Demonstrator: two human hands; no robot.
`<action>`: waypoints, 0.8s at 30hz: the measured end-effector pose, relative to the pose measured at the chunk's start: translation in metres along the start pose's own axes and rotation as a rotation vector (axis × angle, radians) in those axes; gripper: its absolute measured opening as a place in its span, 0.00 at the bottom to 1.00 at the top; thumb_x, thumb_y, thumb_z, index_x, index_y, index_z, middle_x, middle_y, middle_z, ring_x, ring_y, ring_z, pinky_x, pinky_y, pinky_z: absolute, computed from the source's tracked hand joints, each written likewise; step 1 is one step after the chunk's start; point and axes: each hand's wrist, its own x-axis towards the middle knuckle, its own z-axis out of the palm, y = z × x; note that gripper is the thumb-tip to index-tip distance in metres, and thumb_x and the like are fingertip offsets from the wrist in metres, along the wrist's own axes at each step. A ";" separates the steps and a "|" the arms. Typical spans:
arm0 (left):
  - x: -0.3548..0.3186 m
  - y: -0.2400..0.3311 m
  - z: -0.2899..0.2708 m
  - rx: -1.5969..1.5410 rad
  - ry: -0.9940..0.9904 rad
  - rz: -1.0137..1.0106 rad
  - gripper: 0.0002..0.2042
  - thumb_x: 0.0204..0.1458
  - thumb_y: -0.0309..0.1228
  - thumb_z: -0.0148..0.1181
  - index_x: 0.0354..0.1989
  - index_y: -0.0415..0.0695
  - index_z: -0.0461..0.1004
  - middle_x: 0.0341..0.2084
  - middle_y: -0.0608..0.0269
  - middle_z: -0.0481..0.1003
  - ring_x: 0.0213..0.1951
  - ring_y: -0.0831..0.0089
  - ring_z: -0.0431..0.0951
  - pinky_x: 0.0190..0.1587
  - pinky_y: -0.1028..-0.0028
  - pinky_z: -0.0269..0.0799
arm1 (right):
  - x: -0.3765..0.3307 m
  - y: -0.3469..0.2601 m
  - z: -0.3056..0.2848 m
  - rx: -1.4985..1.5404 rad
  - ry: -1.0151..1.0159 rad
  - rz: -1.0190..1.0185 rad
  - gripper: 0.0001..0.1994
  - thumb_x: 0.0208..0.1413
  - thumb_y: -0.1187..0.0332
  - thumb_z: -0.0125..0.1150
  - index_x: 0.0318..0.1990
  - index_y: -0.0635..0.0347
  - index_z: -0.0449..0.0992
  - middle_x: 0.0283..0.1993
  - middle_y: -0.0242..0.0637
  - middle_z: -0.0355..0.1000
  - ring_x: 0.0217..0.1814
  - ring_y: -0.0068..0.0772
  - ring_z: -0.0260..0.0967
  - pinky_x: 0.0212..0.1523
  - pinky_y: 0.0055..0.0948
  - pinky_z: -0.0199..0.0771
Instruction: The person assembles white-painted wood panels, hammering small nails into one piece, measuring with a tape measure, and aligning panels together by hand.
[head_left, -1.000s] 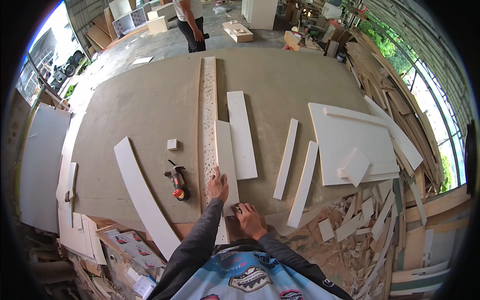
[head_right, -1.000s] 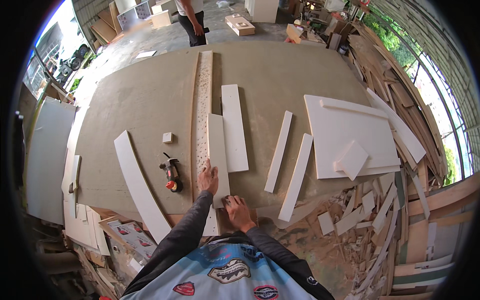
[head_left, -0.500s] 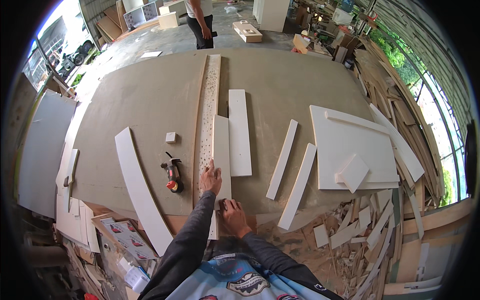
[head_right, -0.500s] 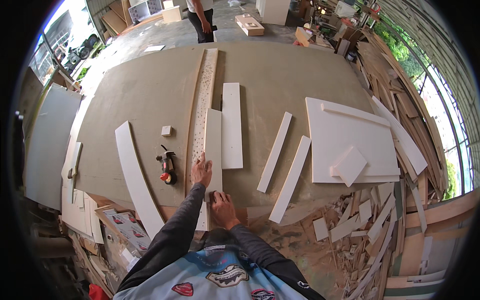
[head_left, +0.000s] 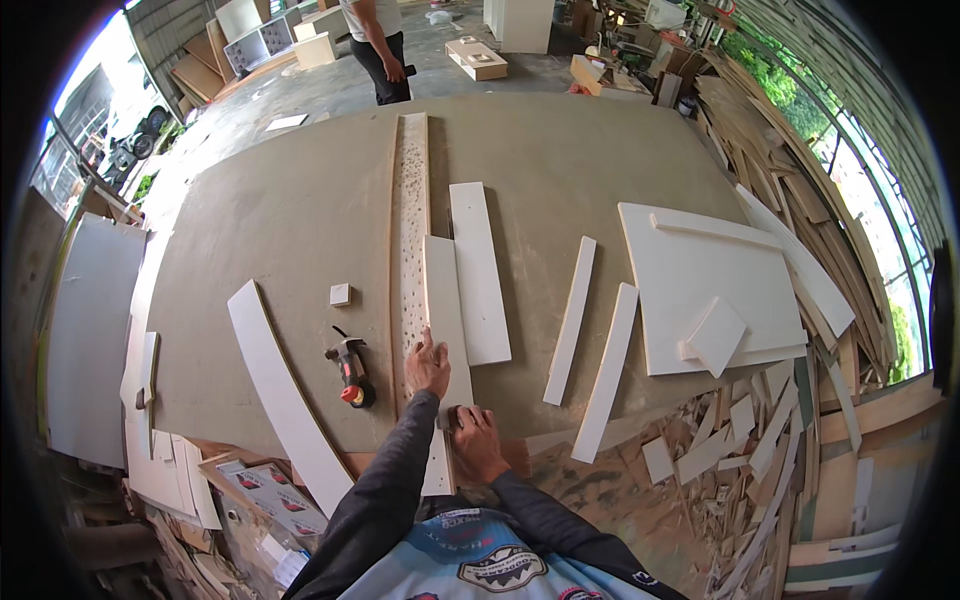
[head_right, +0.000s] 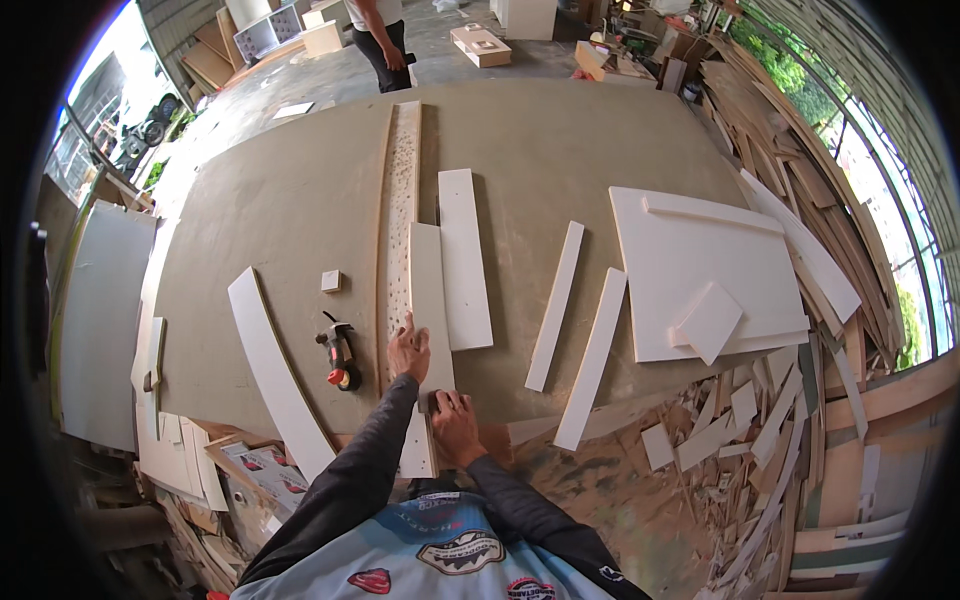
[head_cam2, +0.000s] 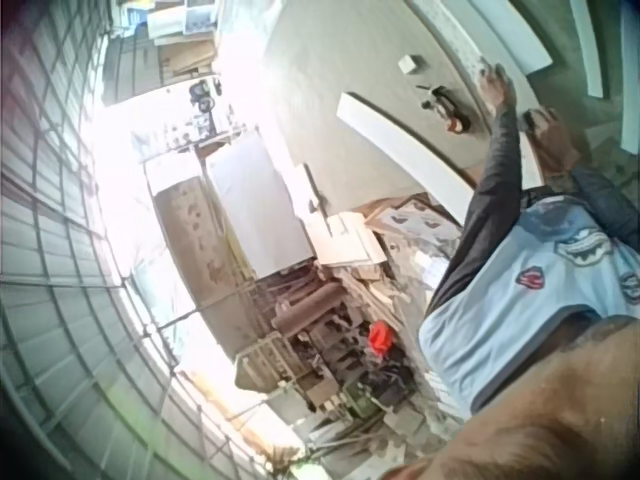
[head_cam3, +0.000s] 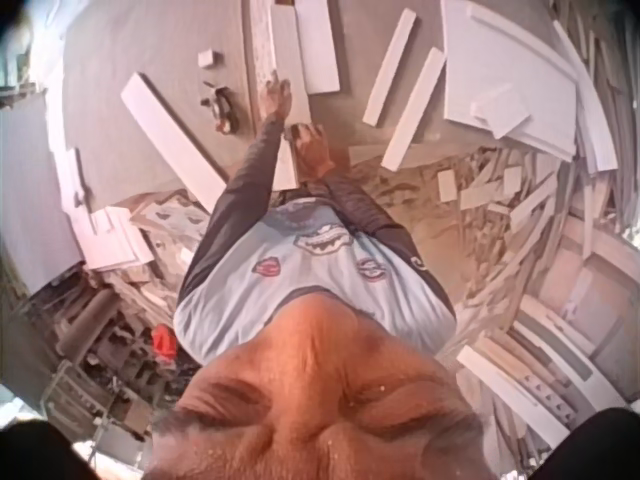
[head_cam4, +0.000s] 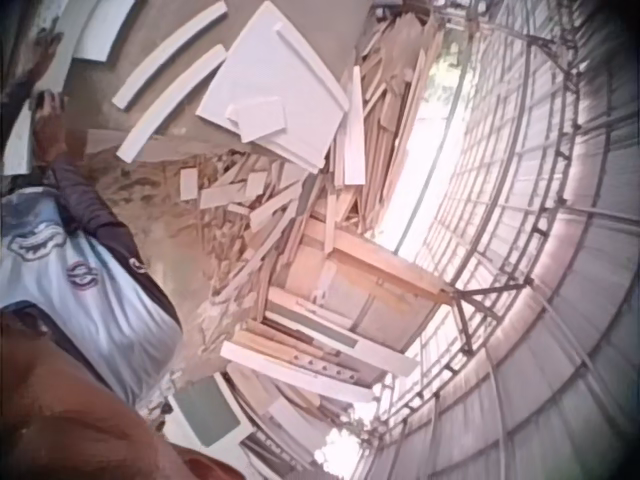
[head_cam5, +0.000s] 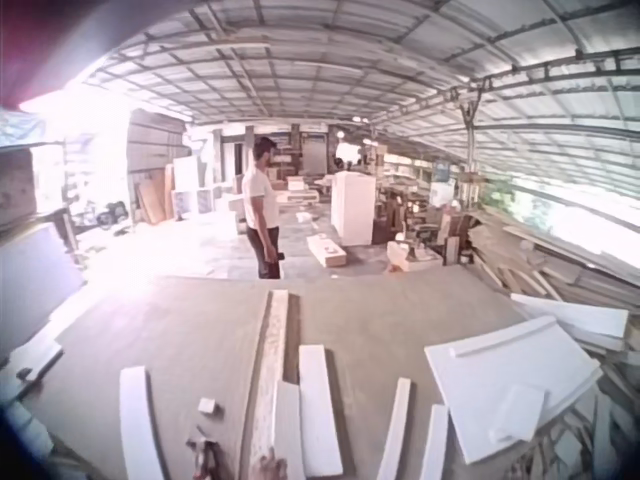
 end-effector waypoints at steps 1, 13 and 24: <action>0.002 0.002 0.000 -0.005 -0.009 -0.002 0.27 0.56 0.39 0.57 0.64 0.43 0.66 0.29 0.49 0.74 0.33 0.54 0.76 0.39 0.60 0.71 | 0.001 0.001 0.002 -0.002 0.010 0.009 0.10 0.49 0.73 0.53 0.38 0.66 0.76 0.45 0.38 0.69 0.51 0.38 0.65 0.50 0.39 0.63; 0.010 0.004 0.000 -0.099 0.071 0.055 0.25 0.54 0.36 0.59 0.61 0.40 0.69 0.27 0.47 0.73 0.29 0.52 0.75 0.37 0.57 0.70 | 0.009 -0.004 0.010 -0.006 0.054 0.113 0.12 0.50 0.73 0.53 0.42 0.64 0.74 0.44 0.37 0.69 0.50 0.37 0.65 0.51 0.40 0.61; 0.019 0.003 0.005 -0.117 0.053 0.046 0.26 0.56 0.36 0.58 0.63 0.42 0.67 0.30 0.47 0.74 0.33 0.51 0.76 0.39 0.57 0.70 | 0.018 0.000 0.012 -0.006 0.062 0.105 0.14 0.49 0.73 0.52 0.44 0.65 0.73 0.45 0.38 0.70 0.50 0.37 0.65 0.52 0.39 0.60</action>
